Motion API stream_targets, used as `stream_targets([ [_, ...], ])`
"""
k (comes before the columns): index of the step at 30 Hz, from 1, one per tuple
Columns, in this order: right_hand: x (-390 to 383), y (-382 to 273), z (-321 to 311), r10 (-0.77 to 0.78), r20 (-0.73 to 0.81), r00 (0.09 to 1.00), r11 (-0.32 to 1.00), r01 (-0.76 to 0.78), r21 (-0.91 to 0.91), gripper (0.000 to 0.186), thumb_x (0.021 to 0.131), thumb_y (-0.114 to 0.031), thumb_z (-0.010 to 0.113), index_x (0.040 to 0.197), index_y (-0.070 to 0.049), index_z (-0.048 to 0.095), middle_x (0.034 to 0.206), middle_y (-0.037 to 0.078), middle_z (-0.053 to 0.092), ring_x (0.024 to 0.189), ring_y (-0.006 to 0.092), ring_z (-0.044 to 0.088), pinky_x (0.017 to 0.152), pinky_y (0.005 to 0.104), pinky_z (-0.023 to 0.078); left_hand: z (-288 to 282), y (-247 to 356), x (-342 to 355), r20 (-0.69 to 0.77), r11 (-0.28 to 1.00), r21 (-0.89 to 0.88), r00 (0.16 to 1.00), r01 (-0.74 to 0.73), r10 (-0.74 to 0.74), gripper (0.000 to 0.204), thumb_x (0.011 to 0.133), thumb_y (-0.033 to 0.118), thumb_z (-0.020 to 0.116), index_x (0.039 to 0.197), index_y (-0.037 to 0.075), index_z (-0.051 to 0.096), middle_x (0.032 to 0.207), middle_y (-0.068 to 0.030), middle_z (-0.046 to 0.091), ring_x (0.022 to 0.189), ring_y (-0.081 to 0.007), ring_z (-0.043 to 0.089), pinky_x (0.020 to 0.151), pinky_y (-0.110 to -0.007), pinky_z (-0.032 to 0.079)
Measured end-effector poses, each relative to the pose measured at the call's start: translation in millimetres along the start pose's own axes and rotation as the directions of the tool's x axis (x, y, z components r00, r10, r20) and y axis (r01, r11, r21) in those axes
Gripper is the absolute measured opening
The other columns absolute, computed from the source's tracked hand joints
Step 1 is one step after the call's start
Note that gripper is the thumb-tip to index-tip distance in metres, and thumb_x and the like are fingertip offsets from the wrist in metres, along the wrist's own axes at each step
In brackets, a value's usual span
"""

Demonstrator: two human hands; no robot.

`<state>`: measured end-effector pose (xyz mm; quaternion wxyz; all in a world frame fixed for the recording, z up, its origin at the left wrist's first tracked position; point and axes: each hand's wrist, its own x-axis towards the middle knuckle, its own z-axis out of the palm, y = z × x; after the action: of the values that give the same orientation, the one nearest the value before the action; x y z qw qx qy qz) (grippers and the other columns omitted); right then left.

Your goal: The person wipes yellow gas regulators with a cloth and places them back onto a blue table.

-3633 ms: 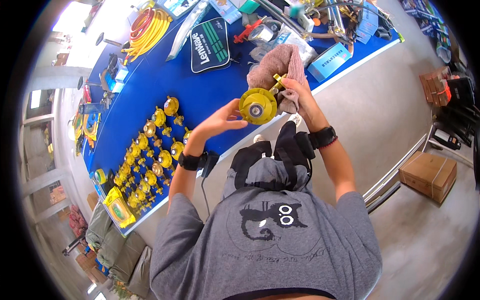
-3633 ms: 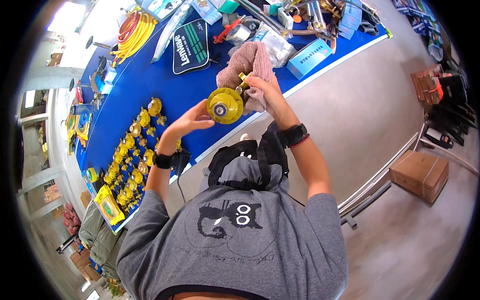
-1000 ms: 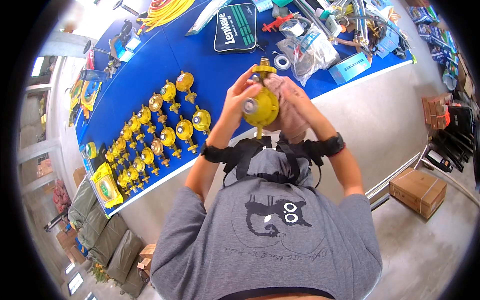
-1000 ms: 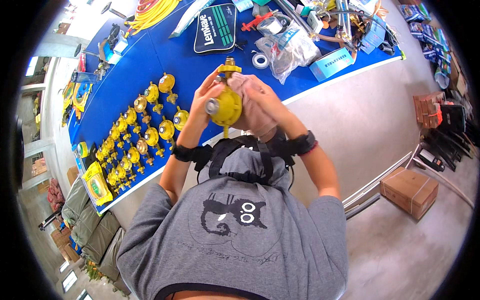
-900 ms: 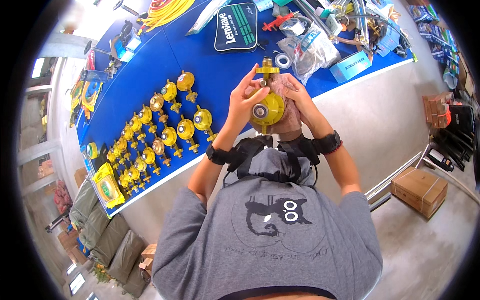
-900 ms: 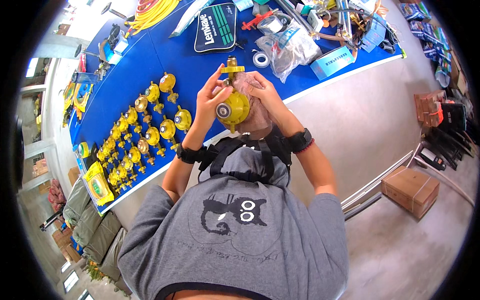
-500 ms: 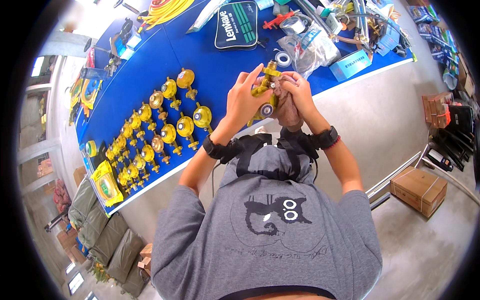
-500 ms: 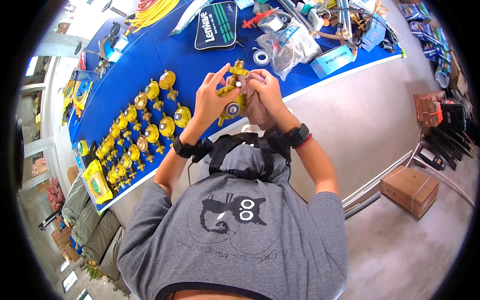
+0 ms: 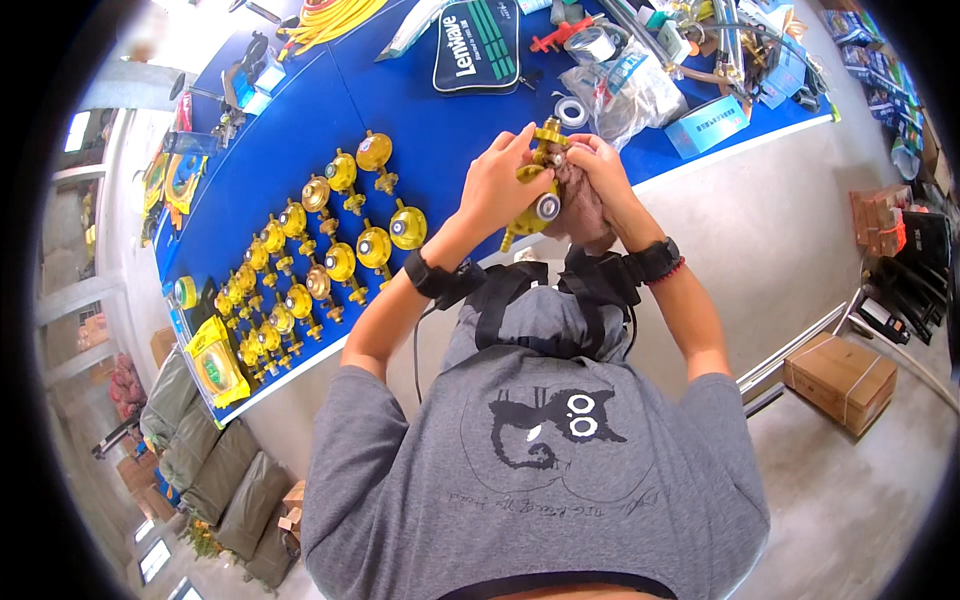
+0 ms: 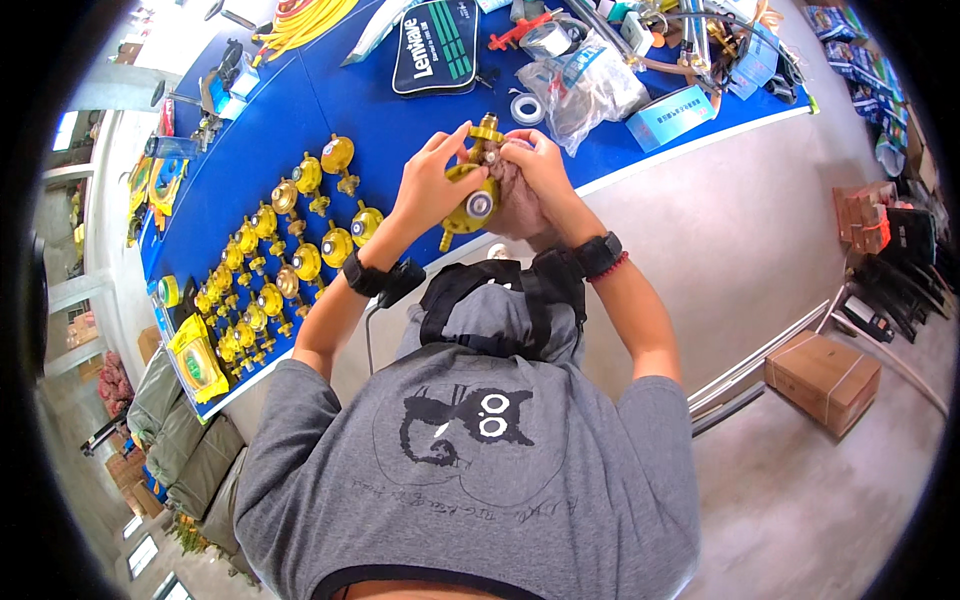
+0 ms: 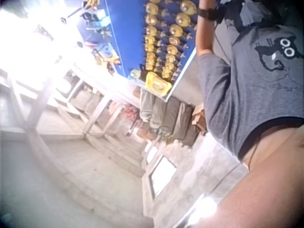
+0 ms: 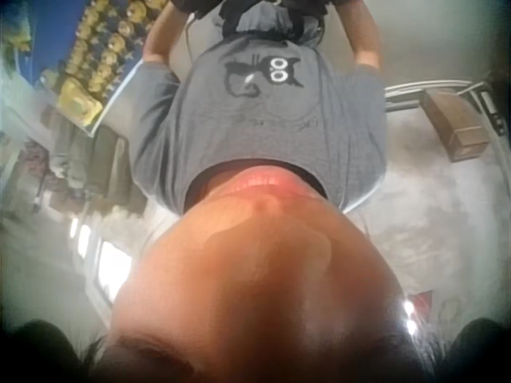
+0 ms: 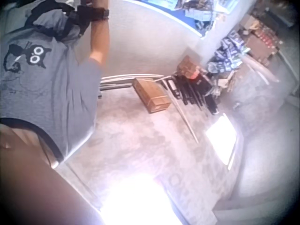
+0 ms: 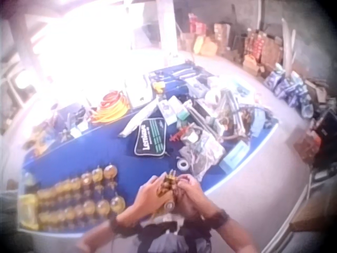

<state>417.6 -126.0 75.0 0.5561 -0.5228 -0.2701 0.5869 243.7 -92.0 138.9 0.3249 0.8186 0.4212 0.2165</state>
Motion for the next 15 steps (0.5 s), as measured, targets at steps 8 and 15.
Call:
stream_targets([
  [8, -2, 11, -12, 0.028, -0.055, 0.998, 0.976, -0.016, 0.216, 0.030, 0.080, -0.014, 0.060, 0.103, 0.001, 0.049, 0.096, 0.008, 0.054, 0.087, 0.0130, 0.055, 0.077, 0.0251, 0.047, 5, -22, 16, 0.461, 0.826, -0.421, 0.873, 0.374, -0.161, 0.084, 0.080, 0.038, 0.067, 0.145, 0.020, 0.017, 0.111, -0.0115, 0.051, 0.105, -0.0183, 0.050, 0.093, -0.030, 0.038],
  [15, -7, 3, -12, -0.040, 0.090, 0.995, 0.993, 0.029, 0.116, 0.028, 0.077, -0.005, 0.054, 0.105, -0.002, 0.047, 0.097, 0.007, 0.055, 0.085, 0.0116, 0.056, 0.077, 0.0238, 0.048, -3, -28, 12, 0.641, 0.613, -0.575, 0.764, 0.543, -0.076, 0.094, 0.075, 0.034, 0.071, 0.145, 0.019, 0.009, 0.128, -0.0144, 0.042, 0.115, -0.0225, 0.048, 0.094, -0.032, 0.040],
])
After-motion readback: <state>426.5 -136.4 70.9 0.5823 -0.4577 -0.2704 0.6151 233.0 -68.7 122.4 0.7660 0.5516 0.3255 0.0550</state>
